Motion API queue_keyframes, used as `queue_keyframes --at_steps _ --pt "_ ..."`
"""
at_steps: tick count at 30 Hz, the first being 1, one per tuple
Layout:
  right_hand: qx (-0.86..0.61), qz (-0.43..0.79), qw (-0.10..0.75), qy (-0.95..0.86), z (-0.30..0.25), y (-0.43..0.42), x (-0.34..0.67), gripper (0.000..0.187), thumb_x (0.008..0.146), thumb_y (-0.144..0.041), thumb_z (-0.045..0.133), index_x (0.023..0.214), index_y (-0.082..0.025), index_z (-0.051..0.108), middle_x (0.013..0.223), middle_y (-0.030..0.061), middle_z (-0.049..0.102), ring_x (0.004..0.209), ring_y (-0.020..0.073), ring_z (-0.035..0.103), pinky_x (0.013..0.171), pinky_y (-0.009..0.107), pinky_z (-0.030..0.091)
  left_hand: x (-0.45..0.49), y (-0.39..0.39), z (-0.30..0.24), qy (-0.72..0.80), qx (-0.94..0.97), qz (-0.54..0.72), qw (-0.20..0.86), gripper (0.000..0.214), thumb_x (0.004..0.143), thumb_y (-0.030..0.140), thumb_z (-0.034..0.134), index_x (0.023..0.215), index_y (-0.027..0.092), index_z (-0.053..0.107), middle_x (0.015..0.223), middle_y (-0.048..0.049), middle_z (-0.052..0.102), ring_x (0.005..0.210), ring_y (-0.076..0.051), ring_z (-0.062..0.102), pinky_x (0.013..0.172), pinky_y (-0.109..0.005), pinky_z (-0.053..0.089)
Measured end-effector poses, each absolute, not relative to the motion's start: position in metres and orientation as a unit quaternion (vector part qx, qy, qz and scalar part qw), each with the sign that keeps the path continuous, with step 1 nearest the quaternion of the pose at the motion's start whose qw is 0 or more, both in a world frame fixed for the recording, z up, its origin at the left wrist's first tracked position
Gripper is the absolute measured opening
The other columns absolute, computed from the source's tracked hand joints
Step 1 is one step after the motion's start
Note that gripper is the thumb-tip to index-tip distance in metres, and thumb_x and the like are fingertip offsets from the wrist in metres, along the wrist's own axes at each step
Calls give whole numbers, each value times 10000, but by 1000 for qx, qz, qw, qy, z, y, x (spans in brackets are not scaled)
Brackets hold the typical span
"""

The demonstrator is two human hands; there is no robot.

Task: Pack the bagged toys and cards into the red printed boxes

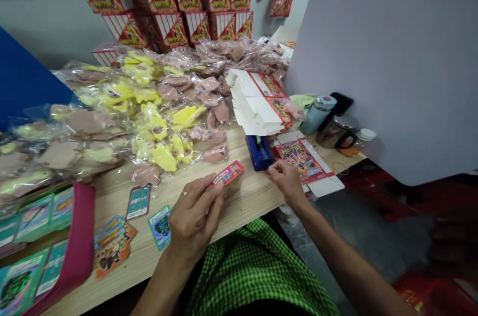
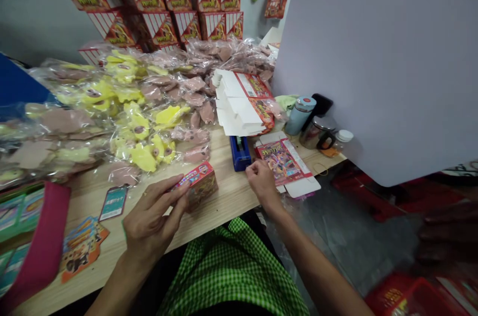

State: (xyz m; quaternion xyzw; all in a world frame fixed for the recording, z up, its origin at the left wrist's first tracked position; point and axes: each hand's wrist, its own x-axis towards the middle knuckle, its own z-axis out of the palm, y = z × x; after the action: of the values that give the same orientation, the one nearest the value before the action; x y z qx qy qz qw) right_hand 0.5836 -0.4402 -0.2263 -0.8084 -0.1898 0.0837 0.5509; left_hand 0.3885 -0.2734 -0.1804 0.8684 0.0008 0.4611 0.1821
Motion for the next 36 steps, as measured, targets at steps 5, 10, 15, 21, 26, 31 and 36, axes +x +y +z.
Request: queue_keyframes --at_steps 5,10,15,21,26,31,36 --pt "-776 54 549 -306 -180 -450 544 92 899 -269 593 876 -207 657 699 5 614 632 160 565 596 284 457 390 -274 -178 5 875 453 170 191 915 85 666 1092 153 692 1096 -115 730 974 -195 714 843 -333 619" --pt "-627 263 617 -396 -145 -425 506 439 960 -258 538 1387 -174 592 618 -46 611 498 109 518 489 237 438 391 -274 -178 4 868 462 182 227 902 88 686 1110 176 669 1081 -95 747 980 -196 728 851 -332 619" --pt "-614 339 634 -327 -144 -396 500 694 889 -245 570 1543 -90 396 564 -57 626 437 110 548 449 216 468 388 -275 -180 34 864 464 191 359 890 123 716 1224 168 593 1062 -89 741 946 -188 725 833 -303 615" --pt "-632 370 621 -281 -144 -396 501 769 840 -219 570 1560 -100 325 536 -65 621 399 122 550 402 193 462 387 -272 -173 -13 893 410 186 236 953 133 624 1179 189 664 1053 -89 700 933 -186 683 791 -318 613" --pt "-590 368 671 -257 -152 -398 496 862 839 -221 592 1588 -87 187 590 -55 644 467 118 557 474 204 471 388 -267 -156 -5 893 341 293 198 944 154 624 1127 177 696 1021 -80 687 926 -185 673 803 -339 602" --pt "-584 335 696 -250 -165 -396 491 860 842 -224 607 1588 -114 193 578 -69 620 479 133 567 480 231 471 401 -260 -134 31 898 270 345 62 906 248 695 900 186 697 889 -34 691 790 -164 653 697 -292 540" --pt "-573 329 710 -245 -169 -392 488 925 876 -293 625 1602 -118 78 625 -48 647 527 164 615 509 268 517 416 -252 -123 40 930 192 311 128 896 206 665 769 200 648 695 14 644 594 -135 569 557 -250 430"
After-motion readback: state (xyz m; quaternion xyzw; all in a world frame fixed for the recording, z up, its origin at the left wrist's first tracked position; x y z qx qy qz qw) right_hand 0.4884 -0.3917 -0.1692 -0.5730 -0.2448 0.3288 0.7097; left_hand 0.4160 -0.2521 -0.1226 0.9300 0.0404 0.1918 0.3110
